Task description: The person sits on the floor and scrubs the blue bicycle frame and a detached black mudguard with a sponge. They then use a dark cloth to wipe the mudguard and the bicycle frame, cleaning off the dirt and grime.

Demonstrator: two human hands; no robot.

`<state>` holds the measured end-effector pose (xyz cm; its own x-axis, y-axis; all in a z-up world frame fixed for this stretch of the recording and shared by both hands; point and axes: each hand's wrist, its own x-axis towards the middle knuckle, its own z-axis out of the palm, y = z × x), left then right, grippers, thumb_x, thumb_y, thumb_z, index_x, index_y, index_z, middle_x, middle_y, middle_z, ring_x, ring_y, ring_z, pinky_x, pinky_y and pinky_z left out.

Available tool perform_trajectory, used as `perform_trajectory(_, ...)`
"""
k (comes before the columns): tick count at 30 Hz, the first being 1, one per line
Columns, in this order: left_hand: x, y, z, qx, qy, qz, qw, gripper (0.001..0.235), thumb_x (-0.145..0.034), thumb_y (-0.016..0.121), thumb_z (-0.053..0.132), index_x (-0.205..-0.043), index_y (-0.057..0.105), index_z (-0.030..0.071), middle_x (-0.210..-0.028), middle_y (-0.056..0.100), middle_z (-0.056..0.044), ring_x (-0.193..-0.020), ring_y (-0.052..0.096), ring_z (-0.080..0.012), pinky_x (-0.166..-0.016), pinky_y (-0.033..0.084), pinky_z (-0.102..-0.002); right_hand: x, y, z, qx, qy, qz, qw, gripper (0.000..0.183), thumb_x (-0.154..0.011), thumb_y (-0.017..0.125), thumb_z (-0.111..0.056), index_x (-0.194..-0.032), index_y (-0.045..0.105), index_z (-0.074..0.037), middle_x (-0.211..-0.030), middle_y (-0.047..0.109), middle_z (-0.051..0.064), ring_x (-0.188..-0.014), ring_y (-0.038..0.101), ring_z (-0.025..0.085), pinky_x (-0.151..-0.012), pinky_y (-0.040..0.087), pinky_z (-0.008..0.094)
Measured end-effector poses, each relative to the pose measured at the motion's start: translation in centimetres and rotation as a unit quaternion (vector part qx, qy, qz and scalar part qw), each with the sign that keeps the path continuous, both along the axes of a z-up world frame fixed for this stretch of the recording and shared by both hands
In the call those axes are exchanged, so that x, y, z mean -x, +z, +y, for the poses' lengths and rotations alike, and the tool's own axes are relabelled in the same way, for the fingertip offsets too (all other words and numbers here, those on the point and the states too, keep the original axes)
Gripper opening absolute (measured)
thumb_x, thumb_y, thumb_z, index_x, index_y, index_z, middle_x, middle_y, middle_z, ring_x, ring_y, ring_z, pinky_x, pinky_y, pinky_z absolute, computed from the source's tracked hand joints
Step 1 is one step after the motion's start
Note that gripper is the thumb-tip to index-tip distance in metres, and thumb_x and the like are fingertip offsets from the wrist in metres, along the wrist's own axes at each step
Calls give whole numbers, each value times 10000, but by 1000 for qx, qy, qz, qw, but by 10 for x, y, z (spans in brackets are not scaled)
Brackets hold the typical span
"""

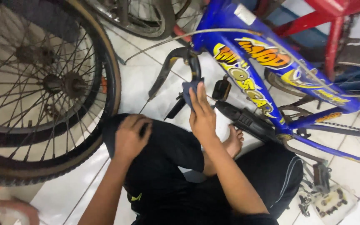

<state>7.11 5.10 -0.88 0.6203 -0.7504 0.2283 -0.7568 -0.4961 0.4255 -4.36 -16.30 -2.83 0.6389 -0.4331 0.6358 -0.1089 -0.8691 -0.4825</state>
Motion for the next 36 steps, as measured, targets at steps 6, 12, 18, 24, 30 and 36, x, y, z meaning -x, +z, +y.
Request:
perform_trajectory(6,-7,-28,2,-145,162,-133,967,445,-1004,641,447,-1280,673,100,-1076,748,-130,-1051,722,-307,-1105,421,-562,-39,54,-16,-7,-33,-111,993,381,-1099,465,-143,-1423,626,-25,-1539,494,230,-1415,516,369,-1108,527,413)
perform_trajectory(12,-23,-44,-5,-145,159,-89,973,326,-1007,609,444,-1177,722,190,-962,765,-43,-985,744,-240,-997,493,-491,-60,37,-13,16,-92,-128,987,330,-1036,535,-29,-1316,709,-34,-1426,617,211,-1307,619,355,-1039,576,382)
perform_trajectory(18,-30,-45,-12,-189,155,-24,969,360,-1037,531,510,-1104,742,227,-949,764,-6,-995,732,-212,-998,490,-435,1,13,7,-57,-68,-7,996,433,-973,565,34,-1379,678,-67,-1408,620,246,-1263,625,369,-961,592,388)
perform_trajectory(24,-34,-42,-17,-213,130,-11,968,366,-1018,529,483,-1046,750,193,-904,755,-35,-960,727,-247,-954,495,-437,-52,79,-5,-27,-74,-79,994,379,-1039,492,10,-1363,678,-50,-1436,608,221,-1325,593,390,-1043,560,430)
perform_trajectory(30,-37,-52,-16,-217,138,-42,965,261,-981,587,414,-974,755,215,-857,758,-13,-931,729,-216,-935,513,-413,-44,24,6,-22,-99,-80,992,350,-994,557,30,-1228,780,-103,-1345,687,183,-1284,621,357,-1023,571,396)
perform_trajectory(36,-38,-47,-22,-214,135,-57,966,284,-979,572,396,-930,766,194,-821,748,-17,-872,716,-217,-888,517,-399,-12,25,38,-134,-77,-69,986,394,-969,519,64,-1310,705,-1,-1316,673,272,-1252,623,415,-1018,564,462)
